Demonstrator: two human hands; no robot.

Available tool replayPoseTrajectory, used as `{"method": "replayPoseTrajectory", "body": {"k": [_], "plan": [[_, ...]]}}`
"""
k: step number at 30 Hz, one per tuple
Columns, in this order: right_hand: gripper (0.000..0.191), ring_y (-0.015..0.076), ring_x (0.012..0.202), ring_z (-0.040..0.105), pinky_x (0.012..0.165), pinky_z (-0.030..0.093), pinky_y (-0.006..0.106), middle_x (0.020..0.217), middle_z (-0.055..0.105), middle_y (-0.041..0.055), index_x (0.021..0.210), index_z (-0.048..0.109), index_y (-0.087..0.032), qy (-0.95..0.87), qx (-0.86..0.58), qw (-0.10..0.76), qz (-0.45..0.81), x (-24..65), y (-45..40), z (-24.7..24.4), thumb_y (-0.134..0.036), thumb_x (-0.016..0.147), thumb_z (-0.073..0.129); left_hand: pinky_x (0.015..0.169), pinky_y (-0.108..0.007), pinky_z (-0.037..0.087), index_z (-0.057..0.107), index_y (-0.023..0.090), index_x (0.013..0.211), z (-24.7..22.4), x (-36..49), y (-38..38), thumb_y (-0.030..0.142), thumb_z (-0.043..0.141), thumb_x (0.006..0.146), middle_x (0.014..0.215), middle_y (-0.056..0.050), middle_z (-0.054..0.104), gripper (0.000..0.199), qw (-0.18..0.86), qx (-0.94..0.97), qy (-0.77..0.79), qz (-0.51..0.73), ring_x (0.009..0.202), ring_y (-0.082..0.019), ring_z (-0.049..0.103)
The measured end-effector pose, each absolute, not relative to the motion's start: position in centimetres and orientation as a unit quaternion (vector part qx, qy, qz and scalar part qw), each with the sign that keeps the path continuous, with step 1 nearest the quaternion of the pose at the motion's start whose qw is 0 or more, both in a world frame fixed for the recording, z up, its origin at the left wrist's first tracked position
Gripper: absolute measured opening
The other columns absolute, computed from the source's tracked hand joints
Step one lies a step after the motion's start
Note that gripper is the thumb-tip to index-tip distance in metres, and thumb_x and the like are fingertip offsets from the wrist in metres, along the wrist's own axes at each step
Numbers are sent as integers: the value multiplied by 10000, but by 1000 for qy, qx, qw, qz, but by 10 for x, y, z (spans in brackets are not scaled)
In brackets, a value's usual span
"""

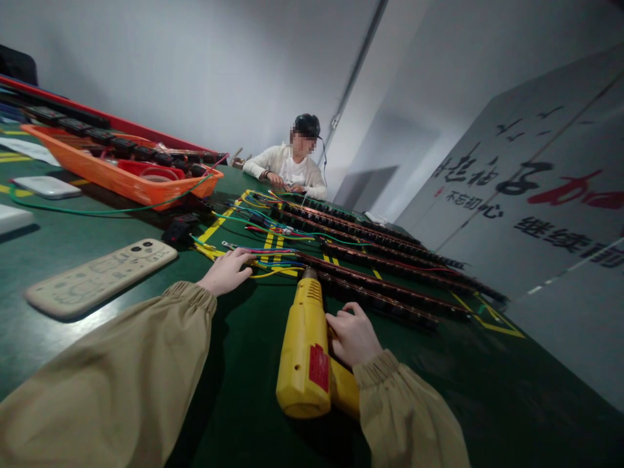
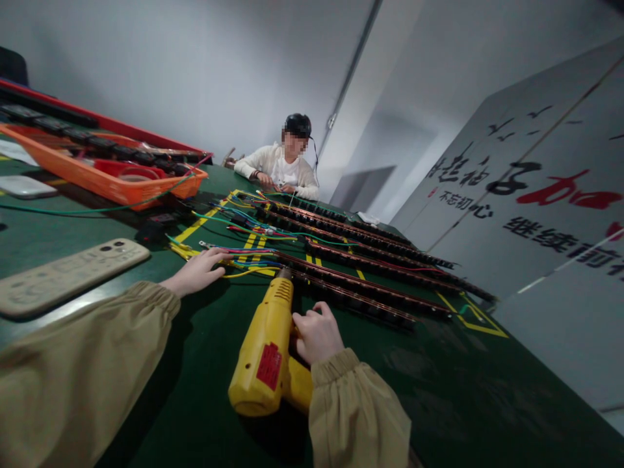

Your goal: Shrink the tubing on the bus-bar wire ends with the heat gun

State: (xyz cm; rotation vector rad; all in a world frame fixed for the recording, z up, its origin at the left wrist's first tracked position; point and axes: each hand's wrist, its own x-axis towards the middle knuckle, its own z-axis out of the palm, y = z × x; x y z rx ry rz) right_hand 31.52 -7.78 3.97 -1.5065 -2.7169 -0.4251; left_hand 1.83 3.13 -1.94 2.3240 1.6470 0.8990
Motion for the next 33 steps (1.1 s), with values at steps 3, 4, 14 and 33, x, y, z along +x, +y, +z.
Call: {"method": "replayPoseTrajectory", "body": {"k": [3,4,14,33], "plan": [[117,140,605,464,828,291,317,615,569,22,711,588,-177,-866,-480,7,-139,315,-77,39,-129,715,481,904,-403,393,618,200,1003,-17,19,30,314,427,764,1132,-72,545,327,79,772,558,295,1010,-253,501],[112,140,602,464,829,291,318,614,570,23,708,589,-177,-866,-480,8,-140,315,-77,39,-135,715,486,890,-402,397,625,198,964,-16,20,30,322,436,761,1089,-74,557,305,78,769,562,293,993,-255,504],[85,142,600,475,866,269,337,588,570,23,671,580,-181,-867,-465,30,-175,313,-76,38,-150,696,506,775,-353,417,585,193,860,-18,21,33,283,431,794,927,-56,603,191,94,770,537,332,873,-222,537],[104,137,601,494,865,275,328,623,604,33,709,593,-178,-869,-469,9,-158,281,-62,41,-170,720,490,690,-294,452,499,175,886,-11,31,28,240,387,848,813,-35,571,135,172,705,481,491,727,-159,570]]}}
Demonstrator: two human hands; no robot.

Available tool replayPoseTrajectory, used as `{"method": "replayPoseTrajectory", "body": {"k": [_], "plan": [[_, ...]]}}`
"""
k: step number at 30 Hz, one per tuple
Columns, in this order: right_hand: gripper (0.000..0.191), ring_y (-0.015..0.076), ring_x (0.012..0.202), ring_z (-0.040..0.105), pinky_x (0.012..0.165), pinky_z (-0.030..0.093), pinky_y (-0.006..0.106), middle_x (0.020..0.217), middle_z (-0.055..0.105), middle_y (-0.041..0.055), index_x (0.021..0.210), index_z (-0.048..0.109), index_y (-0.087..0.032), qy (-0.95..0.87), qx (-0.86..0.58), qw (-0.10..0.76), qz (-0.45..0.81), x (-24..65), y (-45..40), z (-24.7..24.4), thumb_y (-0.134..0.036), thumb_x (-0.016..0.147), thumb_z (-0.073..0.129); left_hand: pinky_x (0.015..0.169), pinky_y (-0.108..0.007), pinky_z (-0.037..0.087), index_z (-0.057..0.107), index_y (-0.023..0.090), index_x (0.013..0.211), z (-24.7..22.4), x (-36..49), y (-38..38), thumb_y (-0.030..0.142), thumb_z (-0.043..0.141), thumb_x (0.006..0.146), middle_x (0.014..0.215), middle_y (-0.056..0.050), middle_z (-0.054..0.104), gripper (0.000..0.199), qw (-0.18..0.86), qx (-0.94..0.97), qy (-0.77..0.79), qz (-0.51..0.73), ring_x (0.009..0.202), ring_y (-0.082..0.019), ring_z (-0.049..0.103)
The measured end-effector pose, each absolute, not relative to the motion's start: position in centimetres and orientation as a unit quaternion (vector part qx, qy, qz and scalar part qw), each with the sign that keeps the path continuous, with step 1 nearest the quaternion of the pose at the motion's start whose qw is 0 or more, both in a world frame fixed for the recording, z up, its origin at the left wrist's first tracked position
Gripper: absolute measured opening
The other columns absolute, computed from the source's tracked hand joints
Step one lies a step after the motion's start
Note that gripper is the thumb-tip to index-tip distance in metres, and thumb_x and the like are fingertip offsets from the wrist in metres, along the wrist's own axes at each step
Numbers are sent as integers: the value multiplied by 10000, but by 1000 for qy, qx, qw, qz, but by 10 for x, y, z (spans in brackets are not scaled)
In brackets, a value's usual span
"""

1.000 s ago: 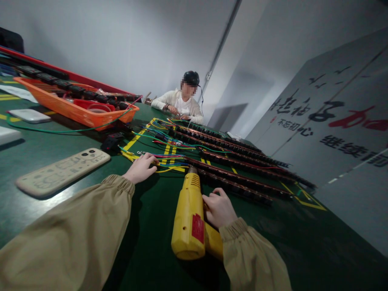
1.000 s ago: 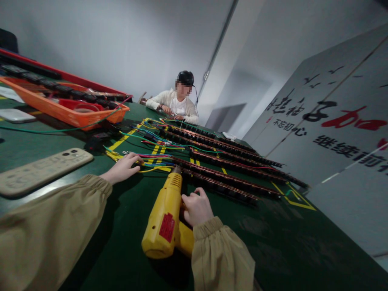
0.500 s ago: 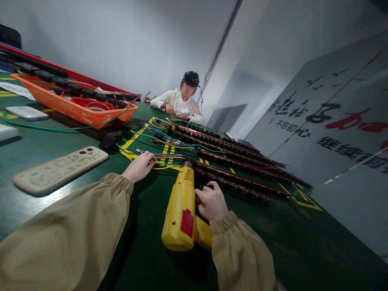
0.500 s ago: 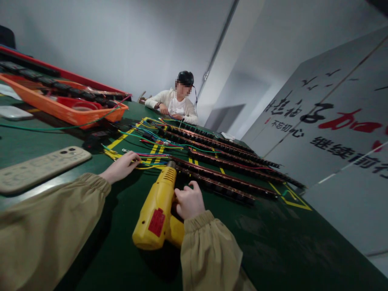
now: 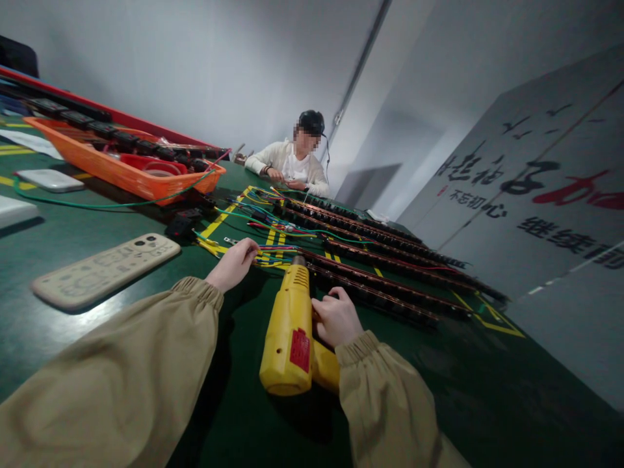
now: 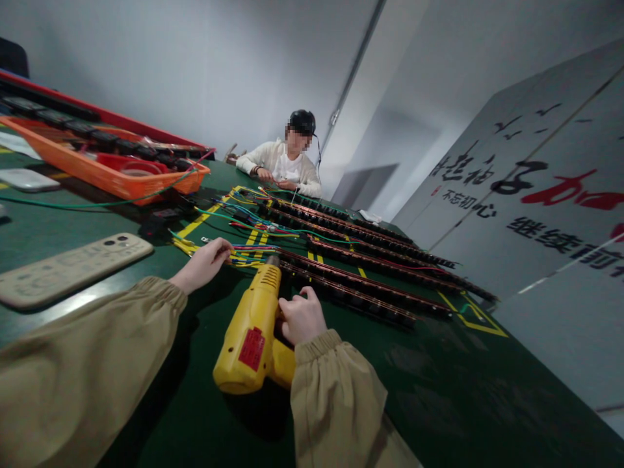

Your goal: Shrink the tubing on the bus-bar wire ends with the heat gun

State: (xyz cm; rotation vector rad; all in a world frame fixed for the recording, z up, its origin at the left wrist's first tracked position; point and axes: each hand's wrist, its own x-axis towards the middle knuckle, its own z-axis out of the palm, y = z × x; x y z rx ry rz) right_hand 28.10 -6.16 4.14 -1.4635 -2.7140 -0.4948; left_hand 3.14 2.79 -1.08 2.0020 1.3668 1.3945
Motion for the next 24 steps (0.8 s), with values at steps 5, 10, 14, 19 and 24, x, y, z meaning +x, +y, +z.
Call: {"method": "replayPoseTrajectory", "body": {"k": [5,10,14,19,24], "plan": [[106,143,629,512,883,297,337,647,619,42,740,600,-176,-883,-446,-22,-143,265,-62,41,-190,697,504,690,-302,458,498,173,891,-8,32,25,243,371,860,848,-43,572,148,167,712,493,471,703,-153,571],[101,152,665,524,892,324,357,660,622,40,756,598,-185,-893,-424,-22,-147,246,-60,41,-229,717,517,790,-324,443,508,168,882,-7,32,25,231,356,858,899,-70,582,166,116,725,485,474,855,-182,555],[117,164,689,537,899,341,368,673,634,41,792,612,-188,-901,-405,-18,-153,231,-60,44,-267,739,544,779,-329,441,509,164,869,-8,32,28,253,356,851,866,-71,590,178,133,715,507,463,832,-188,556],[79,175,688,550,915,353,370,655,634,39,772,612,-198,-902,-401,-6,-157,218,-62,49,-256,730,580,776,-313,443,517,170,861,-7,30,28,272,377,845,876,-63,605,174,152,700,521,464,836,-179,557],[43,200,709,560,903,358,395,662,635,48,754,591,-222,-903,-405,6,-141,219,-64,49,-241,719,574,773,-310,446,520,176,858,-7,29,28,265,372,852,864,-56,609,173,154,702,514,469,832,-176,562]]}}
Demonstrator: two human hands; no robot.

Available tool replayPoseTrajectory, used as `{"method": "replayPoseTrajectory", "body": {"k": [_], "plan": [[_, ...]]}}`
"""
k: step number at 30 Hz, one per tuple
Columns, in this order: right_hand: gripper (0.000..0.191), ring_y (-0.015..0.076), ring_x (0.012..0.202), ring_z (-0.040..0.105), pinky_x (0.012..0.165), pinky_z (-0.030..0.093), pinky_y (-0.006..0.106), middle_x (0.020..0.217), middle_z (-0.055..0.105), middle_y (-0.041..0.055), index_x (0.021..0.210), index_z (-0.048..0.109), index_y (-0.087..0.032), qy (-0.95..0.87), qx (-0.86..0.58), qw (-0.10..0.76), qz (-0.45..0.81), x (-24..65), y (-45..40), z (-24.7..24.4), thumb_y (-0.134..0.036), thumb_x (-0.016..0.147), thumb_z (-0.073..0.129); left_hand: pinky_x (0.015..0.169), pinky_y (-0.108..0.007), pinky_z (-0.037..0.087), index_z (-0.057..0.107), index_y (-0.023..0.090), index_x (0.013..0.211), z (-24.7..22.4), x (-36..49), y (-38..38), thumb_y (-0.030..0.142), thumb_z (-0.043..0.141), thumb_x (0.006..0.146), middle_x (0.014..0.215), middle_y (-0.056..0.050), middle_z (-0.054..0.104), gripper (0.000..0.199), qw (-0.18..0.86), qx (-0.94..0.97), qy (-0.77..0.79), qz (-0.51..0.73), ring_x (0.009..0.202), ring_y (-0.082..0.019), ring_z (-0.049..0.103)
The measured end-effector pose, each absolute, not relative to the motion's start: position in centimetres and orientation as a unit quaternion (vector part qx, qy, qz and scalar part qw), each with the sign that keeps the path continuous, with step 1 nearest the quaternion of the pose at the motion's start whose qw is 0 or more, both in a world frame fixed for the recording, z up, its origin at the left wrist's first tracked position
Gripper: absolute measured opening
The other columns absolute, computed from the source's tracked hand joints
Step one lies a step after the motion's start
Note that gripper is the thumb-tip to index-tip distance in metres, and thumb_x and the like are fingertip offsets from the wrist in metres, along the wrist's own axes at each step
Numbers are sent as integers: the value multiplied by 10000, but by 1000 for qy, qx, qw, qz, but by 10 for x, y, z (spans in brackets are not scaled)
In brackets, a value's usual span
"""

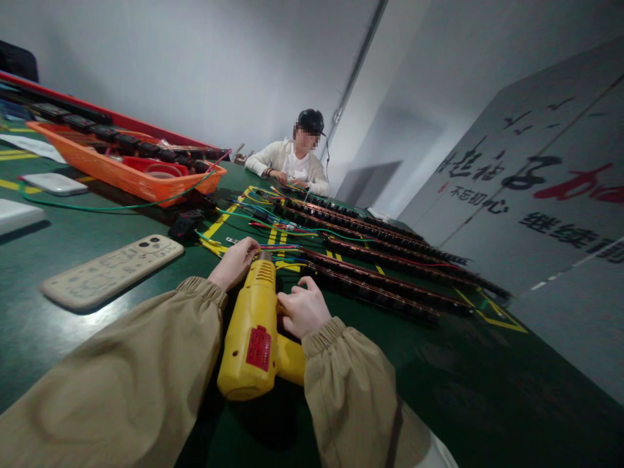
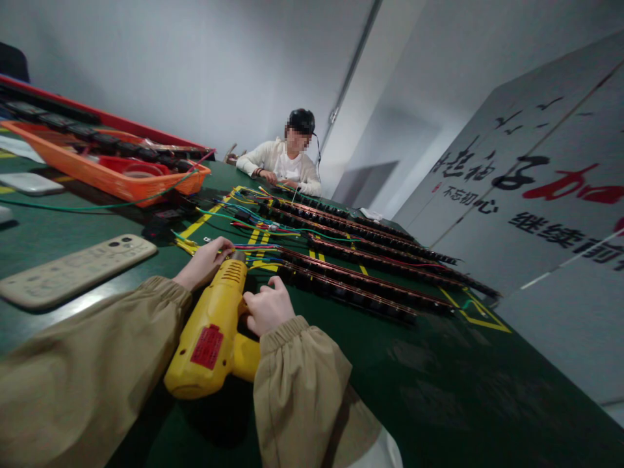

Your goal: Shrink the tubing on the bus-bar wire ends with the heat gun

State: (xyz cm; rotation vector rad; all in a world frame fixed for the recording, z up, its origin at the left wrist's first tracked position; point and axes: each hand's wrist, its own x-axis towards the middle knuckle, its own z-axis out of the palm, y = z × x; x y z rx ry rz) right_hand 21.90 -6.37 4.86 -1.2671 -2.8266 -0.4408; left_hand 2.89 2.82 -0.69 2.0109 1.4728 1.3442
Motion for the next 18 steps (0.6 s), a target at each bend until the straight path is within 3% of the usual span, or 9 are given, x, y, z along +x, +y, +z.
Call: {"method": "replayPoseTrajectory", "body": {"k": [5,18], "plan": [[48,224,713,561,901,354,417,671,636,52,741,583,-244,-901,-412,15,-137,225,-66,47,-211,721,554,796,-319,450,521,171,853,-8,27,29,254,392,843,891,-66,616,153,144,711,495,478,844,-178,568],[104,135,607,494,860,296,334,621,597,22,710,596,-188,-864,-478,23,-155,275,-67,39,-195,736,496,713,-286,445,550,192,933,-7,25,24,282,399,864,918,-44,623,189,123,721,502,461,817,-172,572]]}}
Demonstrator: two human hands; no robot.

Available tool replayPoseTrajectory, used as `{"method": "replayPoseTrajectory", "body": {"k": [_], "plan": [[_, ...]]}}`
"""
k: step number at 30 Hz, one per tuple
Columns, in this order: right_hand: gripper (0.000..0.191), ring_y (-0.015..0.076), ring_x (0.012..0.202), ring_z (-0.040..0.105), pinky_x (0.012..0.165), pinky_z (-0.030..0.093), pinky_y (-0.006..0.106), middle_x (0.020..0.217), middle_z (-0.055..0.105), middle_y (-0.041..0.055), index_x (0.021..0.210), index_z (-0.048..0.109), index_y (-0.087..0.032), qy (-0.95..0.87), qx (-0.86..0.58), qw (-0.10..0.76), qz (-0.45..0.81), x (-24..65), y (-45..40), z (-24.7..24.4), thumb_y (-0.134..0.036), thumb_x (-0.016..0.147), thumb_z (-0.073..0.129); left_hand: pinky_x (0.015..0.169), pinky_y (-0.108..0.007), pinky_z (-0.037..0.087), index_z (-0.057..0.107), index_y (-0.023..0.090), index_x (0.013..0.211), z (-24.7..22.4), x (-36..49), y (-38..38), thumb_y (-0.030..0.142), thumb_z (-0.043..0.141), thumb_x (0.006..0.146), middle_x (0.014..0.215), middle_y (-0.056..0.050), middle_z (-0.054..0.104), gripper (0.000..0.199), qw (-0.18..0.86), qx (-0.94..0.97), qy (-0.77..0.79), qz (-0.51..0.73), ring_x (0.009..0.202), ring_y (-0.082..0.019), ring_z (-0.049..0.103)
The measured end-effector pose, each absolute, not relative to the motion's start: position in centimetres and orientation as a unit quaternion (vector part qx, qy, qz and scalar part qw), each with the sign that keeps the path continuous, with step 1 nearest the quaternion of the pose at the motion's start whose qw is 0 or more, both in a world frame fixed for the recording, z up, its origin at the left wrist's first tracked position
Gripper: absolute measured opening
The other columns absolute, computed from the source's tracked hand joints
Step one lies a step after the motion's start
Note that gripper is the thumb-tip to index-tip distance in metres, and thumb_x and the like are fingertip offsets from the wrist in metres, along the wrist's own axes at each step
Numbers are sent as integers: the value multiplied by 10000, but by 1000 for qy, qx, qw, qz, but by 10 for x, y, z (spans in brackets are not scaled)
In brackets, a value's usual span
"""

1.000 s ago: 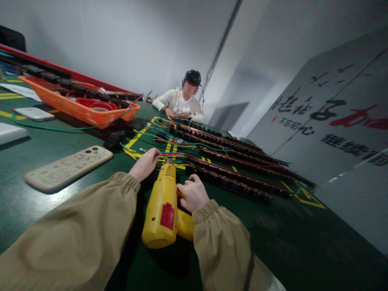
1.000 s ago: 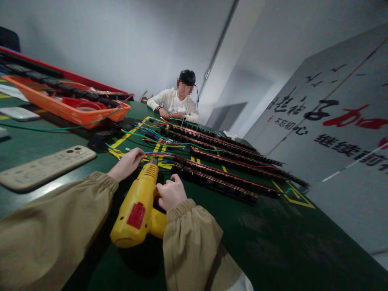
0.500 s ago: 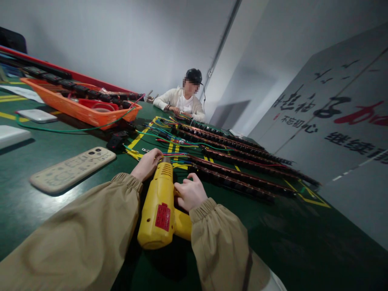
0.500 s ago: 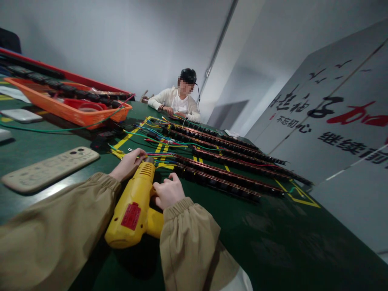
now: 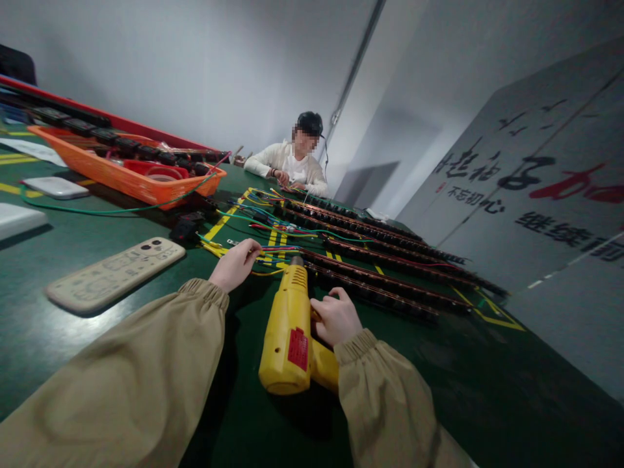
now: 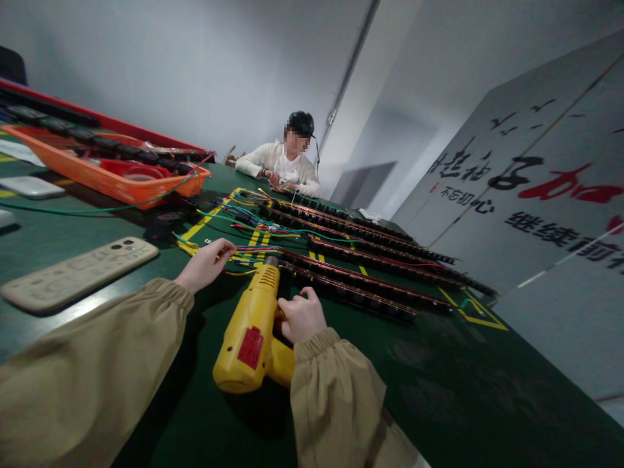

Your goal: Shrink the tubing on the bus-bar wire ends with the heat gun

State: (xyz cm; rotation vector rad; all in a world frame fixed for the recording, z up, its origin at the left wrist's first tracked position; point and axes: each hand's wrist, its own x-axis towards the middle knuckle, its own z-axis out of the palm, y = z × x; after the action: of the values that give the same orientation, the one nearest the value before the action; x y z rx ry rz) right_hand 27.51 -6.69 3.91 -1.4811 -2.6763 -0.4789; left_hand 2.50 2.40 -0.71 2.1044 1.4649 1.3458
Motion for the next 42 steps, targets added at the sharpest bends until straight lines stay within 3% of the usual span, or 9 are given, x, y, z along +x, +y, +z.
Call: {"method": "replayPoseTrajectory", "body": {"k": [12,17,31,42], "plan": [[99,146,595,463,856,281,353,582,572,16,716,611,-190,-858,-489,29,-155,311,-72,31,-164,698,518,650,-267,425,566,195,922,-6,27,22,301,401,859,881,-35,616,206,106,716,510,465,744,-156,551],[113,147,624,483,868,277,342,591,573,26,694,599,-181,-862,-475,20,-176,301,-80,43,-125,664,506,664,-273,422,578,201,908,-6,27,22,316,375,870,843,-33,618,237,103,712,520,460,733,-164,550],[138,154,664,515,890,250,351,666,618,54,761,621,-168,-885,-442,-25,-142,245,-64,43,-221,723,499,651,-267,417,576,212,952,-7,27,21,298,344,883,747,-24,606,257,116,698,541,455,676,-165,556],[151,165,719,528,899,226,362,692,648,50,799,605,-167,-909,-396,-21,-127,217,-60,44,-280,735,528,699,-266,420,621,198,931,-4,27,22,277,348,876,876,-46,657,290,135,694,545,450,786,-176,580]]}}
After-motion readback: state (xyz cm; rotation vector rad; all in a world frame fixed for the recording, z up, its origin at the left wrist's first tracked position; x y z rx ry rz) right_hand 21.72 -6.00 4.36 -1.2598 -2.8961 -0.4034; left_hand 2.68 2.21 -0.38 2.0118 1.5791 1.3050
